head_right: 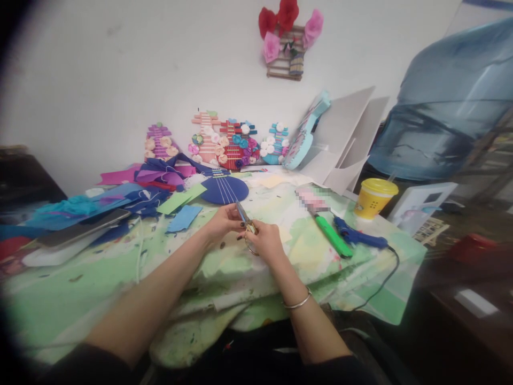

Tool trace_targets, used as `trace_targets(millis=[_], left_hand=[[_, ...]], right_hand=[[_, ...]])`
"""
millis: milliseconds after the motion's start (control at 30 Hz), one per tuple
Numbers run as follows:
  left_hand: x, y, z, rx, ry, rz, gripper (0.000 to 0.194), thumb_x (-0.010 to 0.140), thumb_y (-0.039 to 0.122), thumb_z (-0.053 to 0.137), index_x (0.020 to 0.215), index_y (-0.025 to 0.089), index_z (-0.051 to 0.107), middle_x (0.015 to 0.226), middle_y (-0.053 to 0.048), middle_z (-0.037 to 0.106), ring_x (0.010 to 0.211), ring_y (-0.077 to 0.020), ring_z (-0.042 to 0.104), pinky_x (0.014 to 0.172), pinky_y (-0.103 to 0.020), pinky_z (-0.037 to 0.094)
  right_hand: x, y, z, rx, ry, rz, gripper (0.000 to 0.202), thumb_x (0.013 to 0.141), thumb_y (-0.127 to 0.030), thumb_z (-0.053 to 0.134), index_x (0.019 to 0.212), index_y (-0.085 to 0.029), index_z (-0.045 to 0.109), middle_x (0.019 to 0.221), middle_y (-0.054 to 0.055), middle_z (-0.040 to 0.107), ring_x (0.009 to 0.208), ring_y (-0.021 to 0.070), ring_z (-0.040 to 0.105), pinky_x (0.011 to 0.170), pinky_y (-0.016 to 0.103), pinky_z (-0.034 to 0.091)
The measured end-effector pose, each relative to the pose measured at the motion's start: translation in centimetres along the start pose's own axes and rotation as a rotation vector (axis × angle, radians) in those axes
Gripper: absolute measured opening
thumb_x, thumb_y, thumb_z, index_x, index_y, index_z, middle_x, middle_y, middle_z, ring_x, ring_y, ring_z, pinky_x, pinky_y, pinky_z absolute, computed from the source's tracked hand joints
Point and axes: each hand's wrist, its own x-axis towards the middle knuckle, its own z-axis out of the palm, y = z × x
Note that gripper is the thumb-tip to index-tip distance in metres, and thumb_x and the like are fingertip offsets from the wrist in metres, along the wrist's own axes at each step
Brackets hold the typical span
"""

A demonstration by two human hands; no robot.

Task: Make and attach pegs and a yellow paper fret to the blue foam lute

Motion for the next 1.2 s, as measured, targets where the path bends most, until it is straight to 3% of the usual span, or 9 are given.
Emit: trace_targets(millis=[433,567,733,1000,1200], left_hand=[[0.2,-0.2,-0.1,-0.017,-0.006,0.0,0.041,0.052,0.018,0.077,0.088,0.013,0.057,0.077,-0.006,0.067,0.064,-0.018,0.063,0.055,-0.028,0.051],[0.3,0.0,-0.1,-0.052,-0.008,0.025,0.04,0.053,0.018,0.076,0.087,0.013,0.057,0.076,-0.006,0.067,0.062,-0.0164,0.063,0.057,-0.028,0.051],[0.3,0.8,-0.4,-0.106,0.058,0.027,0.031,0.051,0.016,0.076,0.076,0.012,0.058,0.069,-0.003,0.064,0.061,-0.0146,0.062,0.062,-0.031,0.052],[0.3,1.3,-0.5,-0.163,0.155,0.055,0.025,0.051,0.012,0.068,0.075,0.013,0.059,0.068,-0.001,0.062,0.06,-0.0125,0.058,0.061,-0.03,0.05],[0.4,1.2,-0.6,-0.215,0.19,0.063,0.024,0.053,0.011,0.065,0.075,0.013,0.057,0.068,-0.001,0.063,0.064,-0.0148,0.061,0.067,-0.034,0.05]], right_hand=[[0.0,-0.2,-0.2,-0.046,-0.015,-0.008,0.02,0.074,-0.037,0.058,0.073,-0.02,0.068,0.05,-0.002,0.06,0.047,0.0105,0.045,0.049,0.02,0.03],[0.1,-0.2,-0.2,-0.041,0.077,0.043,0.023,0.073,-0.039,0.058,0.071,-0.019,0.067,0.049,-0.002,0.058,0.045,0.01,0.042,0.049,0.021,0.031],[0.3,0.5,-0.1,0.135,0.248,0.18,0.033,0.069,-0.047,0.059,0.079,-0.017,0.067,0.052,-0.002,0.056,0.047,0.0107,0.042,0.047,0.021,0.033],[0.3,0.5,-0.1,0.165,0.186,0.194,0.036,0.067,-0.05,0.058,0.071,-0.015,0.064,0.052,-0.002,0.051,0.049,0.0098,0.04,0.046,0.02,0.032],[0.1,0.5,0.0,0.199,0.153,0.153,0.037,0.071,-0.048,0.053,0.079,-0.014,0.064,0.053,-0.001,0.053,0.045,0.0095,0.042,0.044,0.022,0.033]])
